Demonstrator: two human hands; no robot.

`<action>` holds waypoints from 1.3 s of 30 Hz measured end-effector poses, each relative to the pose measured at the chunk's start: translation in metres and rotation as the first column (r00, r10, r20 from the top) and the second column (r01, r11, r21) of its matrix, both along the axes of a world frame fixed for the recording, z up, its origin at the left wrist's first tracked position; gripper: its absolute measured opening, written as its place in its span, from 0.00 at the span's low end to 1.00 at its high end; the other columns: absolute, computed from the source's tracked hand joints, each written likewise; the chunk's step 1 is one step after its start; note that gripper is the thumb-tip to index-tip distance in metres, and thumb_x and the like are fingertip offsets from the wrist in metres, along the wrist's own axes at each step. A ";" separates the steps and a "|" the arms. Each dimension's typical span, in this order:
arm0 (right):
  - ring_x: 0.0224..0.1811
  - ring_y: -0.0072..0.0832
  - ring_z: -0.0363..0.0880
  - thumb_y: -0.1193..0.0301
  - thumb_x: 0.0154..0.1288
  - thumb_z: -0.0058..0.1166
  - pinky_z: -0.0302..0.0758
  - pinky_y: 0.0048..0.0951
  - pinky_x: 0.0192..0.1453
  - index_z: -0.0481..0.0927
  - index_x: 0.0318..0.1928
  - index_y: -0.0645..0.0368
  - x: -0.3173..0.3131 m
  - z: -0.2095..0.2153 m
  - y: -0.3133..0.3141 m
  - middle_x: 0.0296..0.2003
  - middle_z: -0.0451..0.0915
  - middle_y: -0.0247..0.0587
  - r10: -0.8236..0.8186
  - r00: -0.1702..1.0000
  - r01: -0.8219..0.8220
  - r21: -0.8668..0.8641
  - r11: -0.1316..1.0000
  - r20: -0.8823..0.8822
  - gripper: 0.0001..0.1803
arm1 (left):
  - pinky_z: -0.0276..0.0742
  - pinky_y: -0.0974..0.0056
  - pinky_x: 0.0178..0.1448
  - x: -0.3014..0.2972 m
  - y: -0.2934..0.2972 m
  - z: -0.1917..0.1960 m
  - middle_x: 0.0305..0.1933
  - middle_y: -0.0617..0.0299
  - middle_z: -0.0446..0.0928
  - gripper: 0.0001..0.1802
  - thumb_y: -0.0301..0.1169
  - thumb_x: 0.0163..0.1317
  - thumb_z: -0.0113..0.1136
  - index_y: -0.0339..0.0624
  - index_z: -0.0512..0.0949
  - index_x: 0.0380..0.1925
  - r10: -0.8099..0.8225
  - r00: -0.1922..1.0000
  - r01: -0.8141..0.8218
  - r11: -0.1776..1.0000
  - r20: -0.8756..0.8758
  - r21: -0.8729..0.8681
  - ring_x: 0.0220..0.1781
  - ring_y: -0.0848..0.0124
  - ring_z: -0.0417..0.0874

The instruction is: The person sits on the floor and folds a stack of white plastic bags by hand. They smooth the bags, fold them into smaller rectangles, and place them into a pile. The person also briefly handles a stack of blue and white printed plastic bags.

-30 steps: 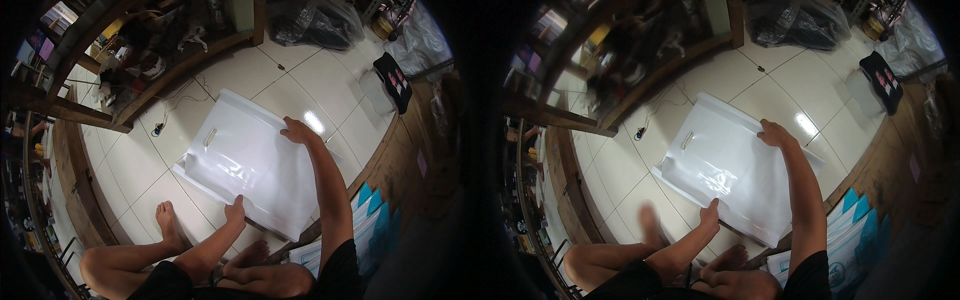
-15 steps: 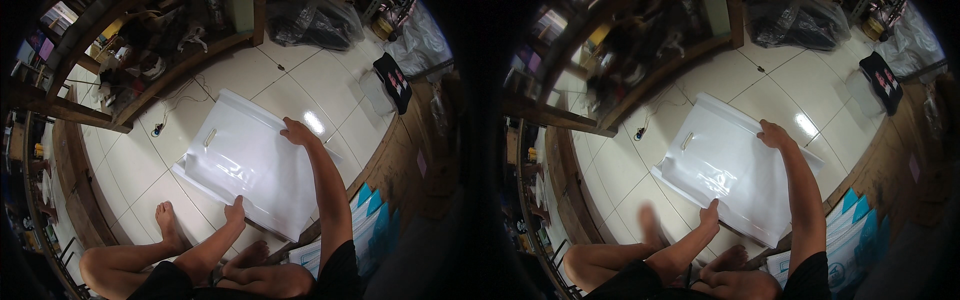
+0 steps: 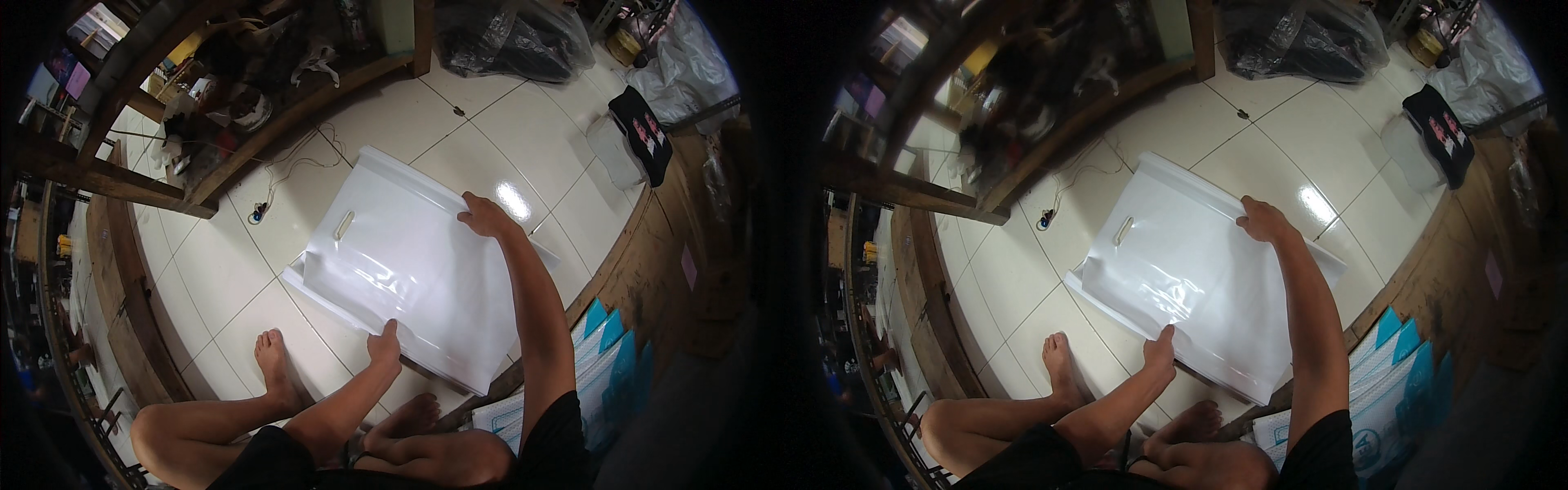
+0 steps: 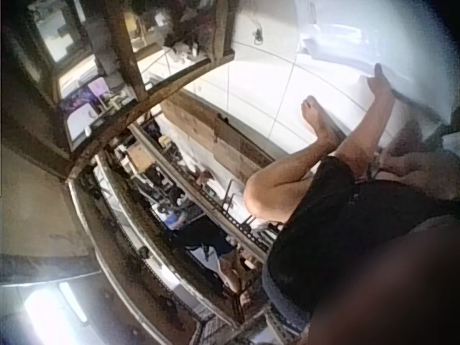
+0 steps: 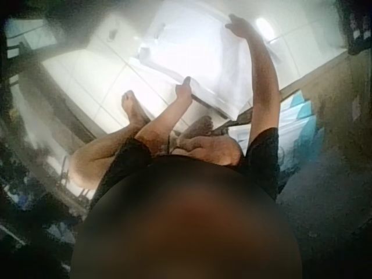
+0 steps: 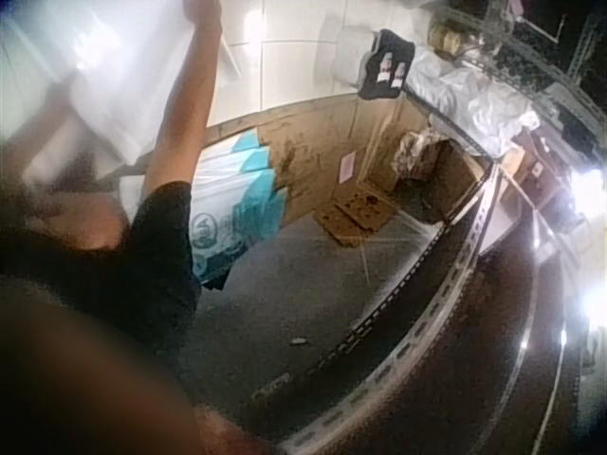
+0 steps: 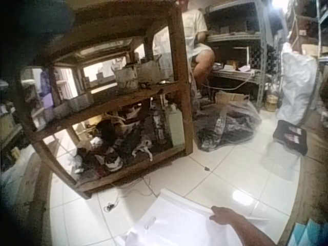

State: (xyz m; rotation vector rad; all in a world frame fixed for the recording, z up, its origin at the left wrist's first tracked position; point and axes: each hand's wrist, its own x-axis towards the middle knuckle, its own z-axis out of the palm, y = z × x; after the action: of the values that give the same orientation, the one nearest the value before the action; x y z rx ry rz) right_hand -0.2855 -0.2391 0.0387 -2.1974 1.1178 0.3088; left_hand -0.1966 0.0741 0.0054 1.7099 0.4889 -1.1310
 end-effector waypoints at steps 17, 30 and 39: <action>0.49 0.50 0.75 0.62 0.63 0.50 0.71 0.44 0.52 0.67 0.44 0.64 0.000 0.004 0.002 0.44 0.77 0.57 -0.028 1.000 0.028 -0.003 1.000 0.007 0.18 | 0.69 0.62 0.52 0.000 0.002 -0.007 0.49 0.52 0.75 0.24 0.33 0.59 0.58 0.28 0.69 0.51 -0.009 1.000 0.009 1.000 0.005 0.009 0.48 0.62 0.75; 0.50 0.49 0.75 0.62 0.63 0.50 0.71 0.44 0.52 0.67 0.46 0.65 0.001 0.001 0.001 0.44 0.77 0.57 -0.024 1.000 0.024 -0.003 1.000 0.002 0.19 | 0.70 0.62 0.52 0.000 0.000 -0.003 0.49 0.52 0.75 0.23 0.33 0.59 0.58 0.28 0.70 0.51 -0.012 1.000 0.012 1.000 0.005 0.029 0.48 0.63 0.75; 0.51 0.49 0.74 0.62 0.63 0.50 0.71 0.44 0.53 0.67 0.48 0.65 0.003 0.003 0.001 0.45 0.76 0.57 -0.026 0.999 0.026 0.010 1.000 -0.023 0.20 | 0.70 0.62 0.52 0.001 0.000 -0.003 0.49 0.52 0.75 0.23 0.33 0.60 0.58 0.29 0.70 0.51 -0.007 1.000 0.007 1.000 0.001 0.031 0.48 0.63 0.76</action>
State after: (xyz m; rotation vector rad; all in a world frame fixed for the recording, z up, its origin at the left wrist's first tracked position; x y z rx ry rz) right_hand -0.2828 -0.2382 0.0414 -2.1738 1.1540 0.3282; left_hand -0.1960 0.0745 0.0024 1.7399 0.5021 -1.1325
